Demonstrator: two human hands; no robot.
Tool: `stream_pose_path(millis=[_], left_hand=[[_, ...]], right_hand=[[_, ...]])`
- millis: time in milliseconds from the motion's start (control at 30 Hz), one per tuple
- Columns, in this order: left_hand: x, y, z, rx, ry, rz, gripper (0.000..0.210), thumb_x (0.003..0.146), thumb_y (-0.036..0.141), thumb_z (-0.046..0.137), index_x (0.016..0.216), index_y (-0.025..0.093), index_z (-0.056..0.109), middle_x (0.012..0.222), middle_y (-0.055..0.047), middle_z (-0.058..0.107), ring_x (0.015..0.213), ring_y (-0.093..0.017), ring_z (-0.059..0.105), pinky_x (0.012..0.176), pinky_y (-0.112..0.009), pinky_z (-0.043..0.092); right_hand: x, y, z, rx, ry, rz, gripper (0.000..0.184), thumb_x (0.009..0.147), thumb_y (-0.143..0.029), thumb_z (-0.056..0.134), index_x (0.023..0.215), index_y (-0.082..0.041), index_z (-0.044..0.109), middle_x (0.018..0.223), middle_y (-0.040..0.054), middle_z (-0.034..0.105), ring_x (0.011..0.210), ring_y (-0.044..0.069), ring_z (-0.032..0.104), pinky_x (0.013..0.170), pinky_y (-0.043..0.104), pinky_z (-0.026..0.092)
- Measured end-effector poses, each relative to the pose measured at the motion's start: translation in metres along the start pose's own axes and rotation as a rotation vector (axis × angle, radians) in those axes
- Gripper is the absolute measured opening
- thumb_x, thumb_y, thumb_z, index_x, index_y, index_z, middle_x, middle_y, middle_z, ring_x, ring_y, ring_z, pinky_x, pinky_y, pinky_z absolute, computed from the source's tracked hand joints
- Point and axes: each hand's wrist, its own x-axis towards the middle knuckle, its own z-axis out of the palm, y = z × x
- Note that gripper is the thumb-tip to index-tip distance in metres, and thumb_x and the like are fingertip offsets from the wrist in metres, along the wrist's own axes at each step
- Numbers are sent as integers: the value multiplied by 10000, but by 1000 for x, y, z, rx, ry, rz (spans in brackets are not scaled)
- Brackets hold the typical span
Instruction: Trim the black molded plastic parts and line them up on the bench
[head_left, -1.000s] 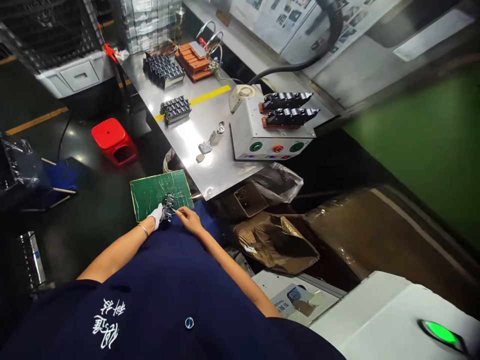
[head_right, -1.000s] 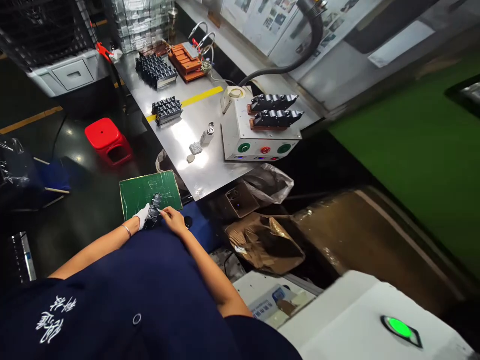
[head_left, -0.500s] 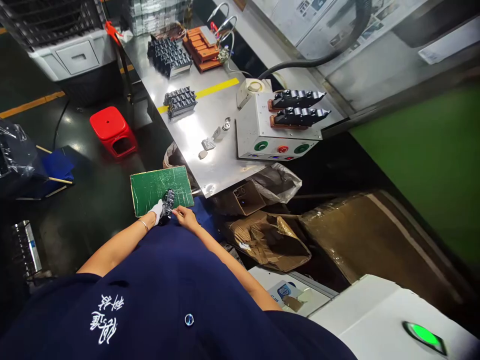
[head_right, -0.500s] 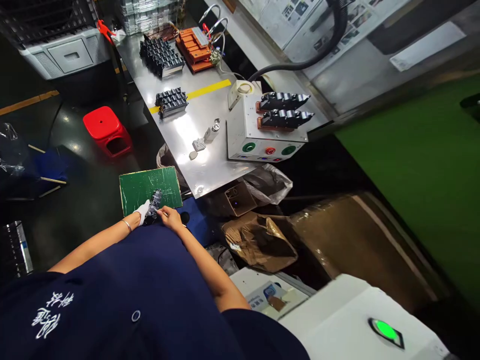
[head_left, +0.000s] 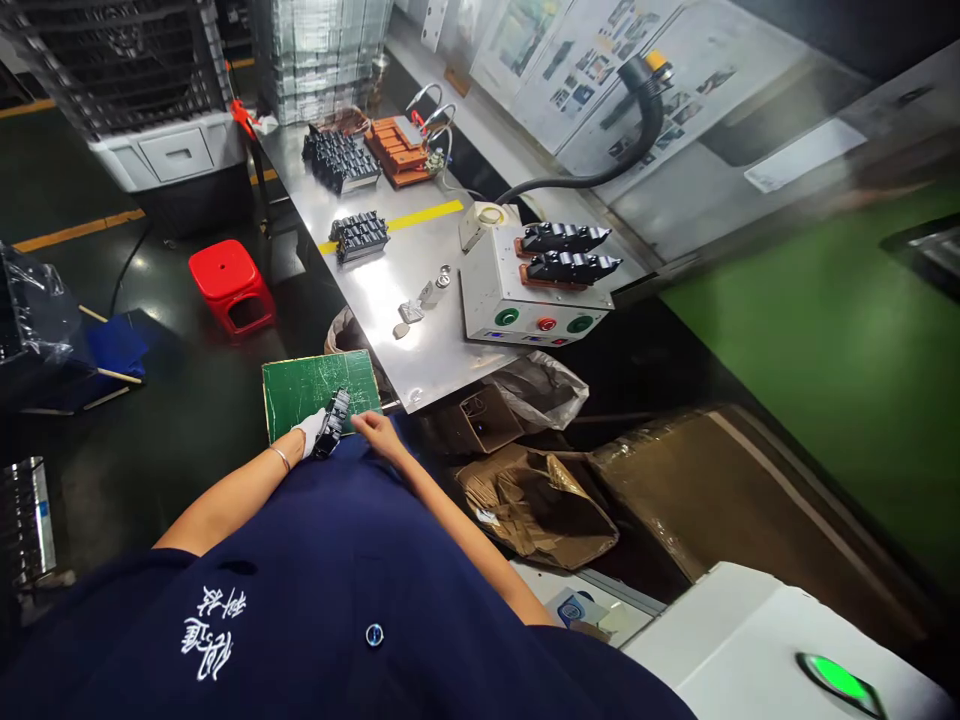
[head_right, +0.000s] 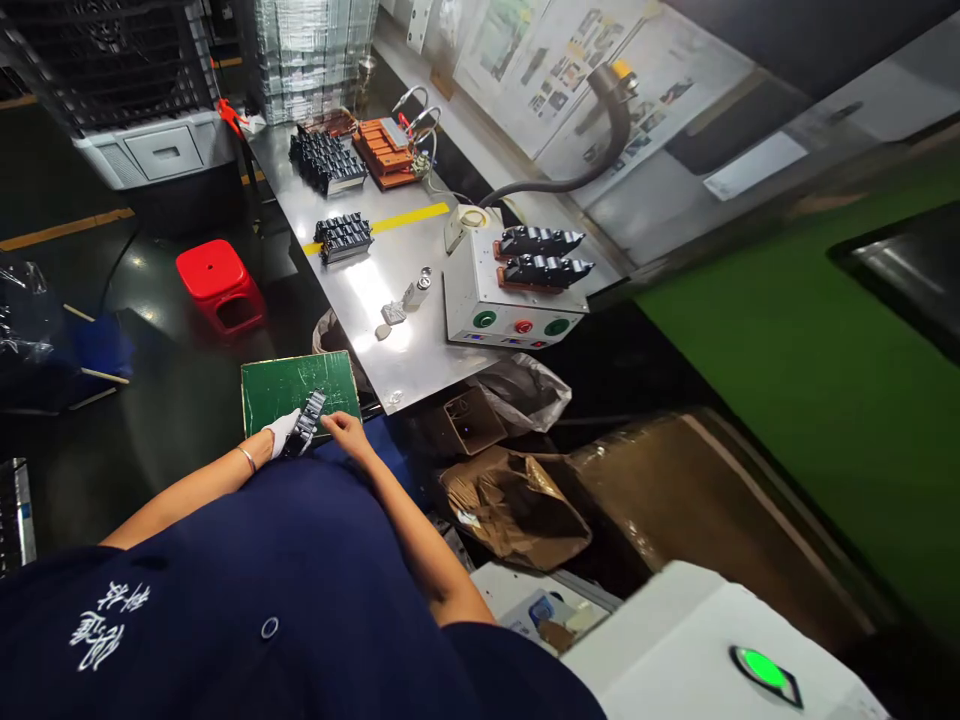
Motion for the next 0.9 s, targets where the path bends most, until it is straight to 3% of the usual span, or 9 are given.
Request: stream_pose_path(millis=[133,200,300,367,500,600,667,800,900], left_hand=[[-30,23,0,92,-157,-92,524,924,519,373,864,83,657,503,-54,553,387,-143,482,383,-246,378],[-47,32,1,150,-278,-117,470,891,513,453,942,102,675,548,-87,607,414,-170,533,394,-263,411],[-72,43,-2,251,-500,-109,351,852,424,556,1008,138,689,673,-142,689,476,-208,608,417,-288,452],[-87,51,-6,285,-556,-65,284,822,325,615,1021,139,699,705,-163,711,486,-222,627,423,-290,458],[-114,68,1,118,-437,167,443,846,482,560,972,88,719,646,-179,695,507,-241,644,485,-336,512],[-128,75,29,-216,-363,519,572,851,611,480,1109,137,670,989,-163,721,920,-282,689,777,-407,562],[-131,75,51,-402,-296,718,495,828,526,594,1167,168,636,1147,-115,684,1122,-260,616,964,-412,493],[-129,71,72,-542,-67,799,349,721,263,767,1045,172,672,921,-25,733,913,-188,690,983,-373,490],[-131,69,69,-520,-84,780,400,688,272,791,1052,167,664,874,-23,728,840,-186,699,947,-401,514]], right_hand=[[4,-25,-43,102,121,-51,621,660,-612,650,1093,-166,637,1052,94,659,805,169,597,692,292,482],[2,-42,-65,173,52,-101,730,604,-525,747,1237,-204,576,1208,103,616,890,179,604,745,303,490],[-9,-70,-88,214,-184,-179,671,583,-418,808,1199,-220,629,1163,73,651,972,195,597,829,319,472],[-18,-85,-95,189,-215,-199,550,578,-410,817,1077,-209,698,1025,43,688,928,194,599,818,319,465],[-34,-108,-88,240,53,-186,492,588,-476,797,986,-198,721,715,-18,631,663,139,543,646,284,449],[-41,-125,-67,334,272,-173,485,618,-511,767,975,-189,703,680,-17,609,622,133,524,608,278,443],[-45,-135,-53,362,328,-201,473,633,-508,760,967,-181,689,757,10,642,677,150,556,637,286,462],[-51,-148,-45,337,289,-300,452,757,-573,633,975,-178,659,800,28,645,637,129,532,592,268,449],[-55,-154,-57,376,317,-311,443,848,-608,494,924,-192,624,743,4,602,528,90,430,497,239,385]])
